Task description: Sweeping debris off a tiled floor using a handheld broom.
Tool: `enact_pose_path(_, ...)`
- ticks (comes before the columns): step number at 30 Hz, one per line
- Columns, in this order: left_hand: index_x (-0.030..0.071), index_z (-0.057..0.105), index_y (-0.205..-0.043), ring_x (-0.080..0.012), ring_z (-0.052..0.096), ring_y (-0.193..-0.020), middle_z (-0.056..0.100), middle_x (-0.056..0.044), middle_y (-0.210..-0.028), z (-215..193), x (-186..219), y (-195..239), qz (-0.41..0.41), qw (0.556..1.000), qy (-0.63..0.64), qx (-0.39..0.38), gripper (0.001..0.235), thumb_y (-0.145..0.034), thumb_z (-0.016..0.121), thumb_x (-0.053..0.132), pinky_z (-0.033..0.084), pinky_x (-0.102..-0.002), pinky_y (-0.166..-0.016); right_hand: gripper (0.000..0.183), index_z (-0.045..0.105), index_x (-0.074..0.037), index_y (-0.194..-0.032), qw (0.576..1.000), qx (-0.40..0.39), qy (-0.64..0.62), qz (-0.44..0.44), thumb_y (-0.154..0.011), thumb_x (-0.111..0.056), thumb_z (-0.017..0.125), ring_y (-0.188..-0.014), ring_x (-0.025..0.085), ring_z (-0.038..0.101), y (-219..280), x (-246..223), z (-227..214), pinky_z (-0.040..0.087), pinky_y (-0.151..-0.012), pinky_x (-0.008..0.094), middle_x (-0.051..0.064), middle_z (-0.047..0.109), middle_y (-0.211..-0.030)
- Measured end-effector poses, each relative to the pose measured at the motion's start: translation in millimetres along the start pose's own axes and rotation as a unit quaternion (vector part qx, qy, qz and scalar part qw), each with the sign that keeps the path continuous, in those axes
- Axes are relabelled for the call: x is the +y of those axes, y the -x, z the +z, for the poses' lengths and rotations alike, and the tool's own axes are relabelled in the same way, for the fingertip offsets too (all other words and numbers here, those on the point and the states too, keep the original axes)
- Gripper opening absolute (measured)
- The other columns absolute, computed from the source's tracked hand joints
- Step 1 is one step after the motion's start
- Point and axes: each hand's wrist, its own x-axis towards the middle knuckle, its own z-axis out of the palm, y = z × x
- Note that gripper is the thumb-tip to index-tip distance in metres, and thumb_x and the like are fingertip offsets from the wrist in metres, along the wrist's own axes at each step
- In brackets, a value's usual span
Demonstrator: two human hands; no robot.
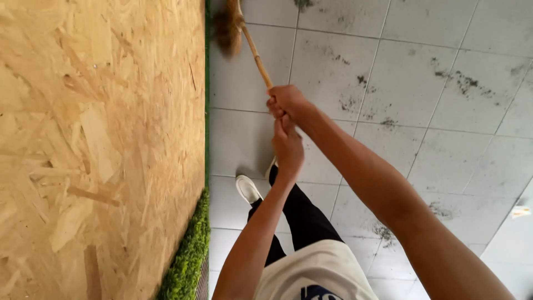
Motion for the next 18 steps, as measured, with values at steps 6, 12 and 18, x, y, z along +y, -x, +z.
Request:
enact_pose_path(6, 0.011, 0.061, -0.113, -0.0501, 0.069, -0.100, 0.072, -0.029, -0.100, -15.7, -27.4, -3.5, 0.046, 0.997, -0.064, 0.024, 0.036, -0.108, 0.039, 0.039, 0.052, -0.058, -0.088, 0.037, 0.045, -0.009, -0.067, 0.992, -0.106, -0.066, 0.022, -0.101, -0.023, 0.051, -0.029, 0.010, 0.034, -5.3, 29.8, -0.6, 0.026, -0.027, 0.026, 0.000, 0.036, -0.046)
enact_pose_path(12, 0.015, 0.065, -0.094, -0.0359, 0.074, -0.082, 0.072, -0.014, -0.076, -4.0, -35.0, -12.5, 0.018, 0.974, -0.133, -0.182, 0.046, -0.104, 0.042, 0.054, 0.057, -0.049, -0.075, 0.031, 0.044, -0.013, -0.067, 0.976, 0.014, -0.201, 0.087, -0.096, -0.016, 0.054, -0.037, 0.004, 0.036, 6.5, 44.7, -72.3, 0.028, -0.033, 0.016, -0.008, 0.034, -0.054)
enact_pose_path(18, 0.011, 0.059, -0.082, -0.0300, 0.065, -0.063, 0.064, -0.012, -0.060, -55.4, 24.2, 41.2, 0.040, 0.988, -0.119, -0.092, 0.043, -0.107, 0.043, 0.042, 0.051, -0.041, -0.067, 0.014, 0.047, -0.012, -0.090, 0.984, 0.073, -0.162, -0.003, -0.101, -0.019, 0.053, -0.042, 0.008, 0.045, 85.7, 8.8, -17.9, 0.039, -0.032, 0.024, 0.003, 0.047, -0.063)
